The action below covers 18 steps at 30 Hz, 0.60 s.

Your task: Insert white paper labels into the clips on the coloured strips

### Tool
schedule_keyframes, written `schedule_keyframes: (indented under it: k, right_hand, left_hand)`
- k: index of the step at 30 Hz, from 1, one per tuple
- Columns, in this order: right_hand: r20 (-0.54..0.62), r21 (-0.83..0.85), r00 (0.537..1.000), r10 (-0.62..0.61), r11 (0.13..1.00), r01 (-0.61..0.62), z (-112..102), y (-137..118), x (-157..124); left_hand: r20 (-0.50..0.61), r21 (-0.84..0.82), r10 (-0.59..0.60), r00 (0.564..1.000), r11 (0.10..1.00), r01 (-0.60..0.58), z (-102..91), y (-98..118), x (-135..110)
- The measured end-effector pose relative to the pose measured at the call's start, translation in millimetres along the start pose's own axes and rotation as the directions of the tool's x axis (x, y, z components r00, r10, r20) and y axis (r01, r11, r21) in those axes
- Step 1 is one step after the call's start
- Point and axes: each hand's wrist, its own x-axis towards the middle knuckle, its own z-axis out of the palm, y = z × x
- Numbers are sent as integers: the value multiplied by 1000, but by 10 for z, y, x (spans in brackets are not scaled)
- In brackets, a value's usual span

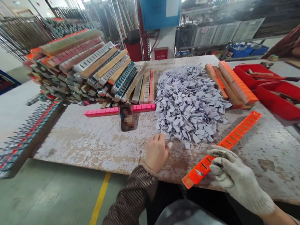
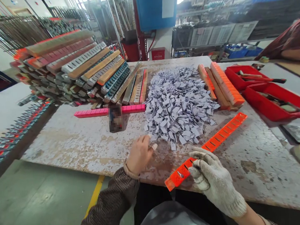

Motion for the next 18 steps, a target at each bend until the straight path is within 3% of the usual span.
schedule_keyframes:
  k: [5, 8, 12, 14, 15, 18]
  right_hand:
    - [-50, -31, 999, 12, 999, -14, -73, 34, -60]
    - [-77, -36, 997, 7, 999, -10, -98, 76, -56]
    - [-95, -78, 995, -7, 997, 0, -60, 110, 56]
    - [-80, -128, 996, -30, 992, 20, -12, 70, 160]
    - [-78, -148, 996, -47, 988, 35, 16, 33, 218]
    - [-71, -59, 996, -46, 997, 41, 92, -115, 367]
  left_hand:
    - [78, 70, -70, 994, 995, 65, 30, -57, 350]
    - [69, 31, -67, 995, 997, 65, 91, -32, 321]
    - [16, -53, -16, 1000, 998, 17, 115, 154, 84]
    - [-74, -116, 58, 996, 991, -67, 133, 315, -97]
    - [-173, -159, 123, 977, 976, -151, 150, 401, -192]
    - [-440, -191, 275, 855, 901, -388, 218, 625, -433]
